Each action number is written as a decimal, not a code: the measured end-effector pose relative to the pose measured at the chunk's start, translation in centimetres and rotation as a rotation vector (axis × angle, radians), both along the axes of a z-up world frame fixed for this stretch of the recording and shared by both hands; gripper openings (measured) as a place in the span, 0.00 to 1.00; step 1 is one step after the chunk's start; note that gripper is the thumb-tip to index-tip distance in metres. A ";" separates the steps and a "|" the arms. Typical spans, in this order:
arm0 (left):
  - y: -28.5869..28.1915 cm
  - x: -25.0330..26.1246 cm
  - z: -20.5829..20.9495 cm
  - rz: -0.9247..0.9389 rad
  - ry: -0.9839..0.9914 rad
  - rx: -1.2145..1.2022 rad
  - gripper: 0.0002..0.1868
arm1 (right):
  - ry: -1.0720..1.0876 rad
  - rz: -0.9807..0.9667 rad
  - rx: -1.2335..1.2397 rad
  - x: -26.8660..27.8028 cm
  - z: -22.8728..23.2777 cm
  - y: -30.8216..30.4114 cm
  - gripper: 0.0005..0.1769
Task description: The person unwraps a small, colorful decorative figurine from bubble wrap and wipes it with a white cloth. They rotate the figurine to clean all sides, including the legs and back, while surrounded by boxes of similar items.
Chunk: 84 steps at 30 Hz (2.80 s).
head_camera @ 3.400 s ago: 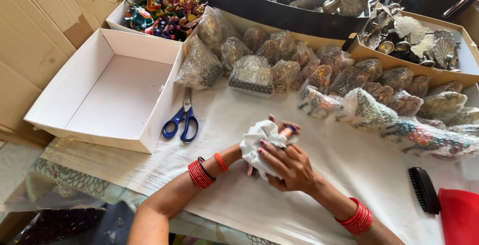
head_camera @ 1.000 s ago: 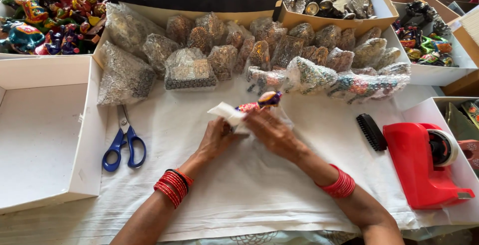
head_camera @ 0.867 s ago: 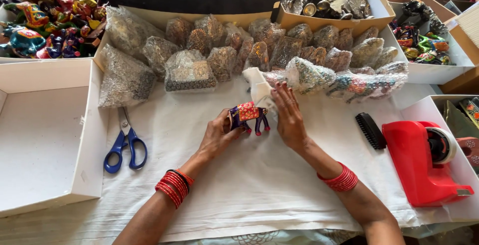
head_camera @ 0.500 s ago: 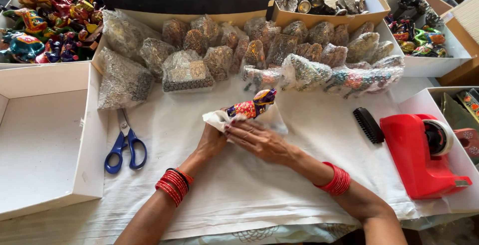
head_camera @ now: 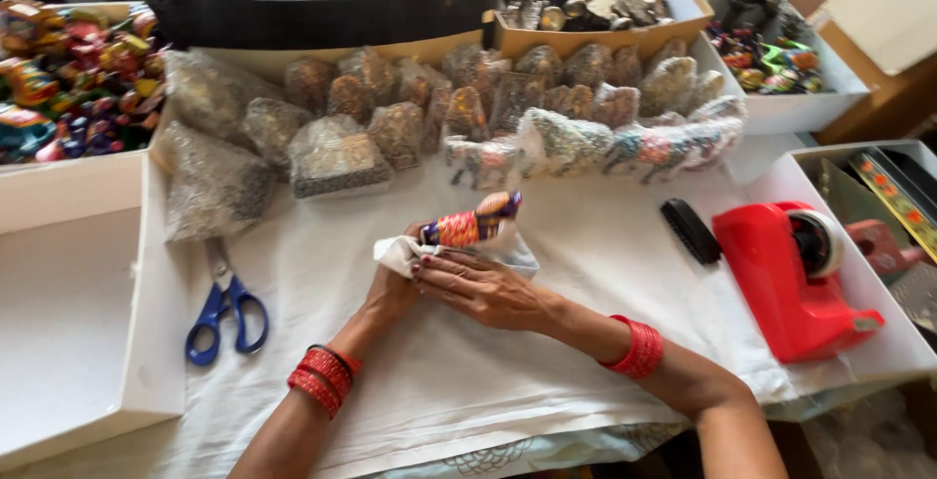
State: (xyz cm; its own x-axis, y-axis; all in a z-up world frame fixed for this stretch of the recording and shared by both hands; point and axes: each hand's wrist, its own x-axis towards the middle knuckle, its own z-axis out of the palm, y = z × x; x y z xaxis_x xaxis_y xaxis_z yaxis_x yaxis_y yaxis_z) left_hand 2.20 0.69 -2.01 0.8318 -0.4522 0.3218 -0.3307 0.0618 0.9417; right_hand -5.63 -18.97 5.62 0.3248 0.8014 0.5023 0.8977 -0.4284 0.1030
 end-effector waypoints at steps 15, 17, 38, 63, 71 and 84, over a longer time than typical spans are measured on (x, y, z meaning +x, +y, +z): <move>0.6 -1.4 2.4 0.022 -0.135 0.287 0.28 | -0.070 -0.104 0.111 2.7 -5.4 -2.0 0.27; 0.6 -1.3 1.8 -0.033 -0.144 0.198 0.29 | -0.010 -0.125 0.056 0.9 -2.5 -1.2 0.29; 0.1 0.6 2.3 -0.042 0.243 0.091 0.37 | -0.123 -0.338 0.415 2.6 1.0 -4.1 0.28; 1.0 -0.5 3.1 0.128 0.146 0.251 0.30 | 0.062 0.047 0.056 1.5 -1.3 -3.3 0.05; -0.2 -1.7 5.3 -0.035 0.502 -0.372 0.18 | 0.062 -0.158 0.882 -0.3 0.6 -2.1 0.22; -0.1 -2.5 4.9 -0.193 0.605 -0.695 0.25 | 0.033 -0.546 0.185 0.5 -2.7 -1.4 0.27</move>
State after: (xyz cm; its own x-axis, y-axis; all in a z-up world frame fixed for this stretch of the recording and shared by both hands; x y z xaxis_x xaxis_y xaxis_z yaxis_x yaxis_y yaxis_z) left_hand -0.32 0.62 2.94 0.8768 -0.4683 0.1092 0.2769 0.6774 0.6815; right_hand -5.12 -20.37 2.96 0.6848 0.4127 0.6006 0.5429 -0.8387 -0.0426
